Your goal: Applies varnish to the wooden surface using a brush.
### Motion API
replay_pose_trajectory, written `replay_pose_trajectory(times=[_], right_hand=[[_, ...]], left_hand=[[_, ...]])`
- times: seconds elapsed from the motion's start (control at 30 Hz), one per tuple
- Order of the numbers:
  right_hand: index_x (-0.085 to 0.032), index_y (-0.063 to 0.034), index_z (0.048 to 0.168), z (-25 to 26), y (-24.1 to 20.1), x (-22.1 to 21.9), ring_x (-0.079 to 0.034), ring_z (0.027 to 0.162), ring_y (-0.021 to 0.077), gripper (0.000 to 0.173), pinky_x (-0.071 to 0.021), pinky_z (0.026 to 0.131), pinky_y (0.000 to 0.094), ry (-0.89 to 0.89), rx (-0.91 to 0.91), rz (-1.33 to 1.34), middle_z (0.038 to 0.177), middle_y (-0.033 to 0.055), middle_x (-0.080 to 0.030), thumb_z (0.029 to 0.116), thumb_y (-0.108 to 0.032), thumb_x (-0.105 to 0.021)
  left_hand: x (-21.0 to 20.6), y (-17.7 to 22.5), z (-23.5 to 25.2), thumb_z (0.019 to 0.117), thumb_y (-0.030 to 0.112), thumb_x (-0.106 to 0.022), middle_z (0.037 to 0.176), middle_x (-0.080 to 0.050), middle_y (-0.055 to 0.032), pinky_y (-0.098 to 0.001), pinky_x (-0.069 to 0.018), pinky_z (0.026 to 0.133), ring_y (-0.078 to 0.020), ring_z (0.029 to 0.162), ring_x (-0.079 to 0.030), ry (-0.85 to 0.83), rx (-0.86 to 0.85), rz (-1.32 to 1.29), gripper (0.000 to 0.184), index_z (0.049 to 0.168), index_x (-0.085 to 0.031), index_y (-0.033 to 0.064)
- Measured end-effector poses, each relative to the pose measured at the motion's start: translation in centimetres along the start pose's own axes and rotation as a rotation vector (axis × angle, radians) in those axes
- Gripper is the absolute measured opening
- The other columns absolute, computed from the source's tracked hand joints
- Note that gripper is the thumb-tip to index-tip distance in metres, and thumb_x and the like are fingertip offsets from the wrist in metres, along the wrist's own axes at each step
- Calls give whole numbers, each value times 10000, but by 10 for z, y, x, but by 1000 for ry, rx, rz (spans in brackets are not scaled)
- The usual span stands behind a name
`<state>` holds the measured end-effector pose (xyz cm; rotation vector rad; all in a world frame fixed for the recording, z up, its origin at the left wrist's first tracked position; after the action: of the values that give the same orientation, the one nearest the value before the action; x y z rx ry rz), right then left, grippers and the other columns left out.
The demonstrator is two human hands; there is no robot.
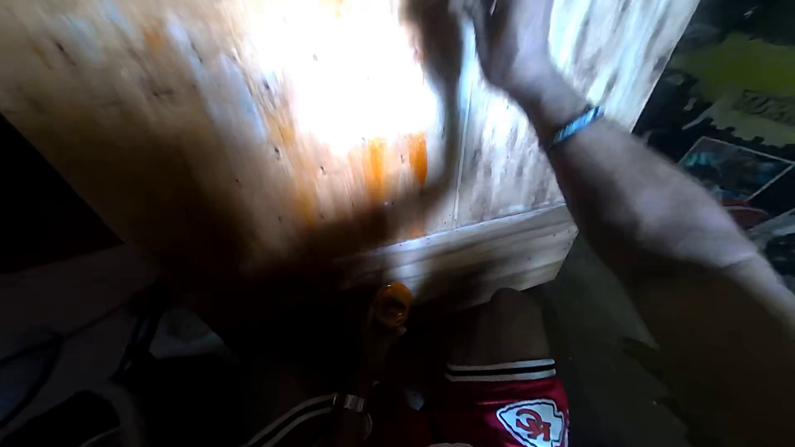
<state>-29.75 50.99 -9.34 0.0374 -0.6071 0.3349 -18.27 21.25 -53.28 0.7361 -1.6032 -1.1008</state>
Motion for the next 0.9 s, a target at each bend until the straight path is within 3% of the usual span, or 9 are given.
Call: replay_pose_trajectory(times=[0.07,0.17,0.23,0.37,0.47,0.57,0.63,0.73,0.9], right_hand=[[-716,-36,1170,-100,-26,-35,-681,1136,237,270,-541,1026,448,-204,29,108,1183,124,-717,1036,-222,-575],[-737,-48,1119,-269,-41,-80,-692,1060,248,222,-570,963,435,-395,39,160,1128,117,-720,1001,-190,-614],[-768,-62,1079,-310,-38,-92,-708,1055,235,183,-581,951,392,-426,64,196,1114,104,-739,970,-141,-644],[-756,-58,1117,-190,-35,-72,-717,1048,245,196,-586,955,450,-418,26,240,1158,123,-732,992,-177,-663],[-738,-20,1093,-42,-18,-40,-729,991,255,294,-575,934,497,-149,54,222,1076,153,-745,1016,-281,-627],[-727,-54,1108,65,-4,-6,-718,982,140,274,-572,927,380,128,92,183,1047,72,-750,1012,-288,-623],[-737,-75,1090,85,-8,2,-701,993,98,217,-560,932,327,195,133,214,1050,35,-744,1007,-248,-635],[-721,-50,1095,11,-38,-17,-707,1049,177,218,-575,956,411,6,132,145,1116,90,-733,1021,-220,-606],[-739,-66,1145,-255,-54,-98,-698,1094,254,216,-564,976,428,-505,50,247,1159,118,-729,983,-152,-626]], left_hand=[[12,-12,-1,746,293,-919,1304,-665,-141,-392,-532,1050,-194,1192,-649,43,43,33,829,1437,-543,33],[24,-11,-2,744,236,-924,1298,-665,-173,-417,-530,1046,-230,1190,-655,105,77,-3,832,1438,-531,3],[25,-11,-4,745,205,-919,1361,-627,-192,-423,-502,1078,-250,1247,-620,117,65,-29,868,1475,-495,2],[28,-20,-4,740,273,-929,1381,-618,-188,-452,-499,1085,-271,1263,-613,135,78,30,908,1495,-487,30],[27,-22,-3,706,279,-948,1342,-646,-170,-439,-514,1071,-249,1228,-636,150,90,7,919,1477,-508,38],[24,-25,-1,694,211,-939,1318,-658,-166,-420,-535,1045,-224,1197,-653,165,55,-86,897,1464,-516,28],[23,-29,-1,707,208,-931,1336,-649,-166,-414,-526,1057,-219,1212,-644,157,46,-95,892,1474,-510,28],[24,-30,-1,710,208,-934,1299,-669,-170,-425,-538,1038,-228,1180,-663,167,53,-76,857,1446,-538,19],[32,-29,-2,745,281,-921,1292,-668,-171,-461,-533,1038,-254,1187,-657,151,75,-11,845,1450,-528,29]])
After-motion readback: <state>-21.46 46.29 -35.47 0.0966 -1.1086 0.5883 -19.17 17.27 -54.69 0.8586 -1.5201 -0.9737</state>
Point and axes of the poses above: each hand's wrist, its own z-axis towards the middle knuckle, its own x-axis out of the back of the hand, y = z × x, the point moved 7 cm from there along z, towards the middle knuckle
